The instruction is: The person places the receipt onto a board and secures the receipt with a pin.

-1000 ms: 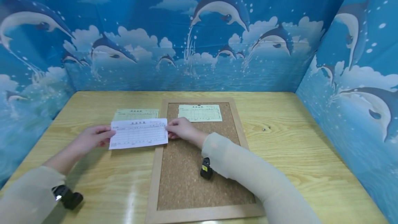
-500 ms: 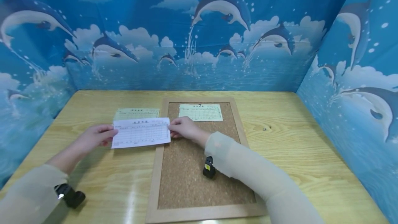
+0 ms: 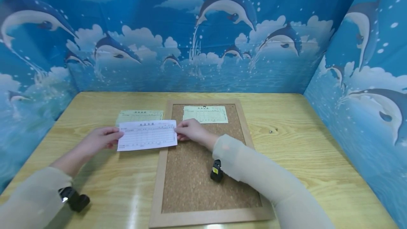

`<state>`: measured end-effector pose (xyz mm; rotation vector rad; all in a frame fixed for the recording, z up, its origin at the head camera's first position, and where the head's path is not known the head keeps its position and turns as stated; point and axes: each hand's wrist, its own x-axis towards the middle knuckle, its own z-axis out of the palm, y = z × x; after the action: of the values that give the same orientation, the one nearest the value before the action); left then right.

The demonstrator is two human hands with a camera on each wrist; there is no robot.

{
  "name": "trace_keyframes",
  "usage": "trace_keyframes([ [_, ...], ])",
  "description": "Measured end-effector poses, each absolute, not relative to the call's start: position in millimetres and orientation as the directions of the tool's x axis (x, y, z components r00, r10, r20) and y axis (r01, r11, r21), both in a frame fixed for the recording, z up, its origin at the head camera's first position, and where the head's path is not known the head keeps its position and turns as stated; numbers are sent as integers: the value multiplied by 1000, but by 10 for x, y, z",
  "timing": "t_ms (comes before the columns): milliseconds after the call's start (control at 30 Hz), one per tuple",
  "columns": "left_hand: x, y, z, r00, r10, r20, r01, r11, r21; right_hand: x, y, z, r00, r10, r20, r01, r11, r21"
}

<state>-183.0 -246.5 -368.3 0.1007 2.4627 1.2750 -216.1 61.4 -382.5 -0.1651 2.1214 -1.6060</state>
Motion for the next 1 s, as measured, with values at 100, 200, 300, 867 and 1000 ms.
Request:
trace_keyframes([
  [100,-1830,-2460,-3686,-931,223,-291,-107,593,798,-2162,626,-3822,-879,-372,-298,185,311,-932],
  [200,-1826,-2453,-3683,-931,217,-294,-111,599,793,-2167,636,-3819,-877,-379,-296,178,316,-932],
  [300,-1822,-2445,-3677,-931,211,-297,-115,603,790,-2169,646,-3813,-875,-385,-295,172,321,-931],
  [867,-1820,-2385,-3691,-938,221,-268,-106,554,826,-2163,705,-3797,-872,-373,-318,189,344,-920],
  [1000,-1826,-2372,-3695,-938,217,-272,-112,552,826,-2163,720,-3807,-873,-373,-315,185,344,-921],
])
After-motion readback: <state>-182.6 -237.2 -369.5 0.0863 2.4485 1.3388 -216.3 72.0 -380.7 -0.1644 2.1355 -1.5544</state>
